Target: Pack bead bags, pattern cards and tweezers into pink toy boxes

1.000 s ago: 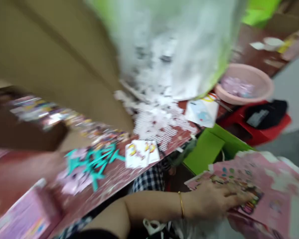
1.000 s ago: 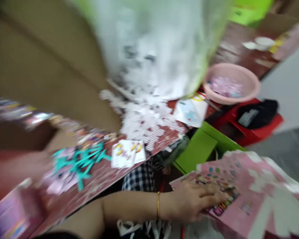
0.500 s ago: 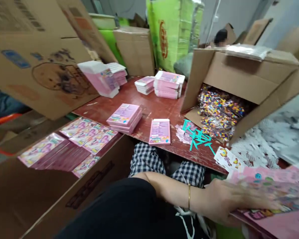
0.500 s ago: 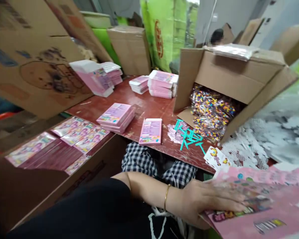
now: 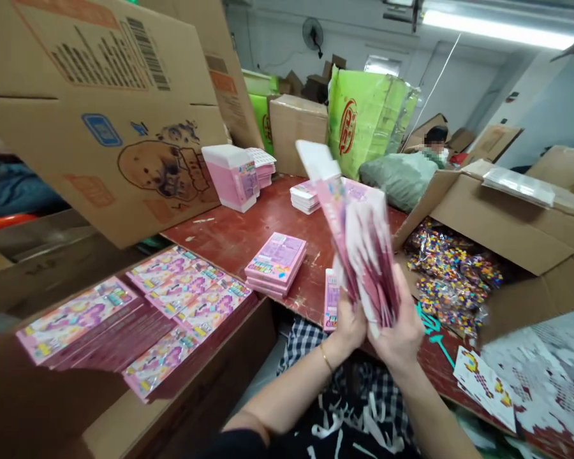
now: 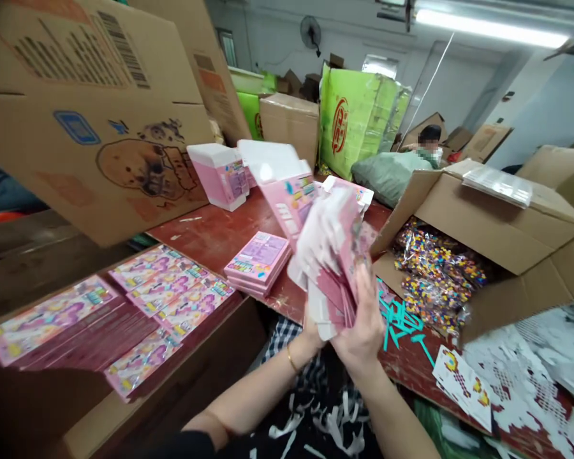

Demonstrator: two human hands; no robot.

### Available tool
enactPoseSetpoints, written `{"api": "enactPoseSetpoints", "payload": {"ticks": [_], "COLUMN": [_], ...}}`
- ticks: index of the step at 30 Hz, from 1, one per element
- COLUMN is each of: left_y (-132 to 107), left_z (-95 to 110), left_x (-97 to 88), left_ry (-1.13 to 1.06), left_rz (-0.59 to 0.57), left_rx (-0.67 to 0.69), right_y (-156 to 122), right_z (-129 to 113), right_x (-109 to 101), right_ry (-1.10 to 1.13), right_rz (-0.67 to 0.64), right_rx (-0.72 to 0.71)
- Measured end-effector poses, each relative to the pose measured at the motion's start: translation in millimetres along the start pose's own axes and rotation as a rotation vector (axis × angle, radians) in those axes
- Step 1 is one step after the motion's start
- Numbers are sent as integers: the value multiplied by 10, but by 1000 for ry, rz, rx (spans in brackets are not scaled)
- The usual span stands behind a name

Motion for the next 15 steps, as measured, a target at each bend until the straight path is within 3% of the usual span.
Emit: {"api": "enactPoseSetpoints", "payload": {"ticks": [3,6,8,10,12,15], "left_y": [534,1090,1421,1684,1851,1912], "left_z": [176,311,243,4,-371,-1015], "left_x": [-295,-344,-347,-370,-421,-524], "left_ry": [-35,73,202,332,419,472], "left_rz": [5,-125,-187,-219,-229,-217], "left_rx": [133,240,267,245,180,30], "right_y": [290,514,611,659,649,537], "right_z": [-25,233,484,708,901,1211], "right_x": [640,1213,1569,1871,2107,2333], "right_ry": [165,258,290,347,399,432], "right_rz": [-57,11,42,31,-41,-225], "right_rx": [-152,-179,-157,-172,-219,-227]}}
Point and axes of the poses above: each hand's wrist, its own y-axis towards the middle knuckle, its own x-axis out of the palm, z = x × y, the point moved 8 cm from there along y, towards the middle knuckle, and after that the axes turned 10 degrees about z, right-handed, at the moved point
